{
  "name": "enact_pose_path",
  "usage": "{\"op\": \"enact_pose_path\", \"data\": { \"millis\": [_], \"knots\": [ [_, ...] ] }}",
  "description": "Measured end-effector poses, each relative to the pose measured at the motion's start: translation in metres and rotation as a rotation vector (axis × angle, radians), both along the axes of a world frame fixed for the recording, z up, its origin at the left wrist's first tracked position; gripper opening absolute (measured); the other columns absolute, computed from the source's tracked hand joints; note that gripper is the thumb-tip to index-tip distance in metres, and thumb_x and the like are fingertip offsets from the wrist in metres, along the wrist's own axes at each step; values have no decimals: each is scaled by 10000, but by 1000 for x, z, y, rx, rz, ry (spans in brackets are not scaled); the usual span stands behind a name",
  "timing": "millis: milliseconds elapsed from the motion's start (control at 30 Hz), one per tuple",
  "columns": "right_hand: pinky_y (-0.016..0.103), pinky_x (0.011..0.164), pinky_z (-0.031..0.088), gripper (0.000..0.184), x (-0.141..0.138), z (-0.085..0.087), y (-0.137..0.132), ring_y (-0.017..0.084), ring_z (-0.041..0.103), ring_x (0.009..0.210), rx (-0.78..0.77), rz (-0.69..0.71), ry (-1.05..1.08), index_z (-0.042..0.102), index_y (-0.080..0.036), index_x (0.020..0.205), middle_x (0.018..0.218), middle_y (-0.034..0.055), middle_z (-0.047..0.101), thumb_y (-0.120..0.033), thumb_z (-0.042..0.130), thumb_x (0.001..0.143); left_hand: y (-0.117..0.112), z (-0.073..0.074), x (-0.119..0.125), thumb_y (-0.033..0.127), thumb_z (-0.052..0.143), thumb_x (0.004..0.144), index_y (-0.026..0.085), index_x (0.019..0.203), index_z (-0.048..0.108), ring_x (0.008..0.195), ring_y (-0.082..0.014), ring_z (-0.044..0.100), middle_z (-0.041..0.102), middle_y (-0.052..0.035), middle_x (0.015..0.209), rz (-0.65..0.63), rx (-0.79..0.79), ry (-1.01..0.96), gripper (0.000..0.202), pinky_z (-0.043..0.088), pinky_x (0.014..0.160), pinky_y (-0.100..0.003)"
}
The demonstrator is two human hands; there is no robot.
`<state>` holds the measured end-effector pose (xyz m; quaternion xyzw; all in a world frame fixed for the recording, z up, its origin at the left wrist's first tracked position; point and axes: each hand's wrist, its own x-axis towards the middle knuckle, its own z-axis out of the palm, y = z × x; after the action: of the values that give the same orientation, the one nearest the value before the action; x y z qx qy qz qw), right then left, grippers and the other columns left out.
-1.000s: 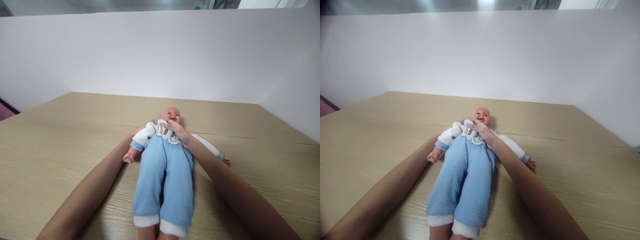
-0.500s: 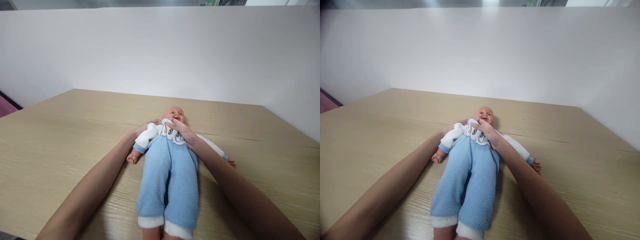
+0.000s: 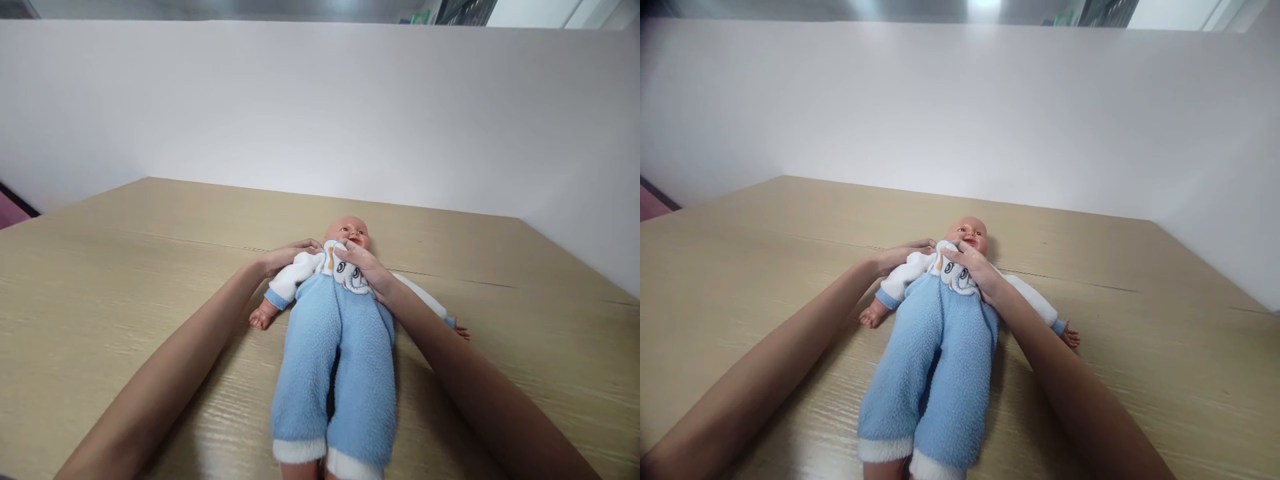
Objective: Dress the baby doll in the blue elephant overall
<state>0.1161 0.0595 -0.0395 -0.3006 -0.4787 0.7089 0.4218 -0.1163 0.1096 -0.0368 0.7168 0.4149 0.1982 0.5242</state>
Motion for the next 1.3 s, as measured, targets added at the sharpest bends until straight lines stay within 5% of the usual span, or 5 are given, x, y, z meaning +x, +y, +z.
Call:
{"op": "enact_pose_path", "data": {
  "millis": [333,600,867,1067,1300],
  "knots": [
    [302,720,531,442,2,27,-4,182,692,781,24,-100,-239,620,-261,955,893,-13,765,-460,954,745,-2,9,-32,778,742,837,243,1195,585,962,-210,602,658,-7,1066,14,-135,162,662,445,742,-298],
    [365,778,497,262,33,39,-2,278,702,923,526,-147,-952,778,-258,960,990,42,798,-488,843,853,3,2,-46,664,785,873,270,1385,638,1358,-277,592,670,-60,1464,-152,-144,46,662,506,1071,-331],
    [424,895,507,305,30,31,-5,367,722,1084,571,-82,-1093,805,-301,1105,1209,74,823,-537,774,913,-2,15,-49,707,640,935,309,1485,580,1438,-286,538,609,-42,1578,-219,8,277,682,447,1163,-339],
    [404,876,501,312,28,27,-4,357,722,1103,580,-110,-1136,777,-281,1079,1222,82,817,-549,746,922,-9,29,-62,514,907,625,242,1492,533,1237,-367,660,728,-108,1322,-243,-36,504,982,561,951,-359],
    [403,837,509,403,30,32,-16,346,721,1028,568,-154,-1226,721,-272,1097,1147,95,809,-636,714,923,-8,29,-74,522,969,493,245,1413,600,1237,-395,667,734,-106,1338,-198,-3,573,1029,561,952,-363]
  ]
}}
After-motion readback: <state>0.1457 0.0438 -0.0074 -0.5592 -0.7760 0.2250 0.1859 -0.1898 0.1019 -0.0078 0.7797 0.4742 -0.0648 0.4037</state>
